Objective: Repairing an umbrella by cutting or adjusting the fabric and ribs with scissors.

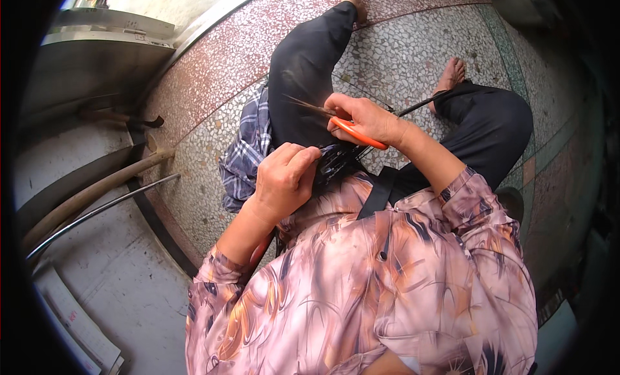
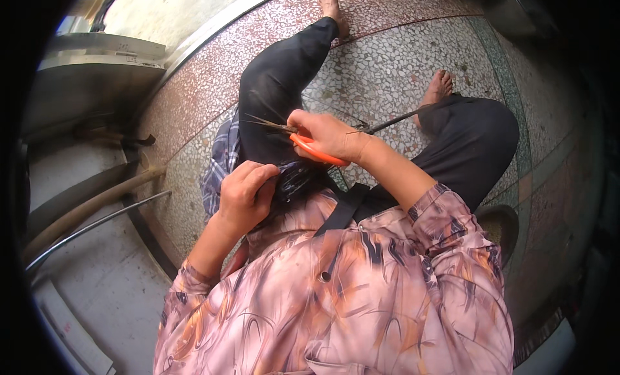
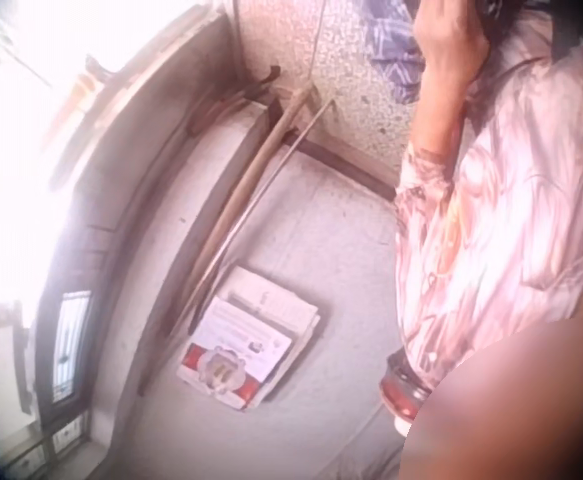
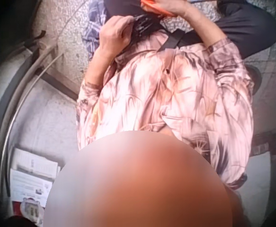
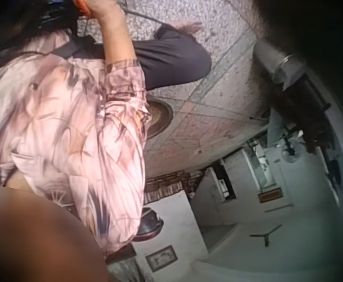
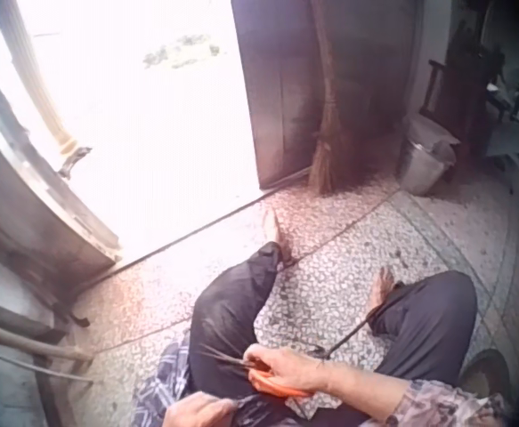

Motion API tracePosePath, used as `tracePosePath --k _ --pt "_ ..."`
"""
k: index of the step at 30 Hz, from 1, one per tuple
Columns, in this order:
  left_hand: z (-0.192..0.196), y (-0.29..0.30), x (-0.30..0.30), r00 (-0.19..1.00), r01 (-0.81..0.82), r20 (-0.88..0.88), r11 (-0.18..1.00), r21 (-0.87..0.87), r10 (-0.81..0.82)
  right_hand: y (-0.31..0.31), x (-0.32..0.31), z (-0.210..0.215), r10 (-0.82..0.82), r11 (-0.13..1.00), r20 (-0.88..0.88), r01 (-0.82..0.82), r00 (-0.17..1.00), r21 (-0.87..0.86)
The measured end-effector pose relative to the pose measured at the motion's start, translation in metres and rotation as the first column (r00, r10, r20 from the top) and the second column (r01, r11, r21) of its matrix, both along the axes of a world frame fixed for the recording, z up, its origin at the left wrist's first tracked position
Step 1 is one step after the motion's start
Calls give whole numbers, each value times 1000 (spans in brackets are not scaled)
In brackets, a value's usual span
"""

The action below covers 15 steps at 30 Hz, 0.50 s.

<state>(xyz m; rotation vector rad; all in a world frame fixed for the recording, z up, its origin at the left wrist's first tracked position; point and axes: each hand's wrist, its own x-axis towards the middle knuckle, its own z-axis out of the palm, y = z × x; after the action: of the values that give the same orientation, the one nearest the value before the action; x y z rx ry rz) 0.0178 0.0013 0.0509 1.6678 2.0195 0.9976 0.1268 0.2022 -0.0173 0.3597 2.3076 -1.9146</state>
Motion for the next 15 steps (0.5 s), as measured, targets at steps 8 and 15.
tracePosePath --k 8,15 --pt "9 1 8 997 -62 -37 996 58 64 -6 -7 13 -237 938 -256 289 937 189" --pt "15 6 17 927 -169 325 982 -81 186 16 -11 39 -422 682 -484 620 766 387"
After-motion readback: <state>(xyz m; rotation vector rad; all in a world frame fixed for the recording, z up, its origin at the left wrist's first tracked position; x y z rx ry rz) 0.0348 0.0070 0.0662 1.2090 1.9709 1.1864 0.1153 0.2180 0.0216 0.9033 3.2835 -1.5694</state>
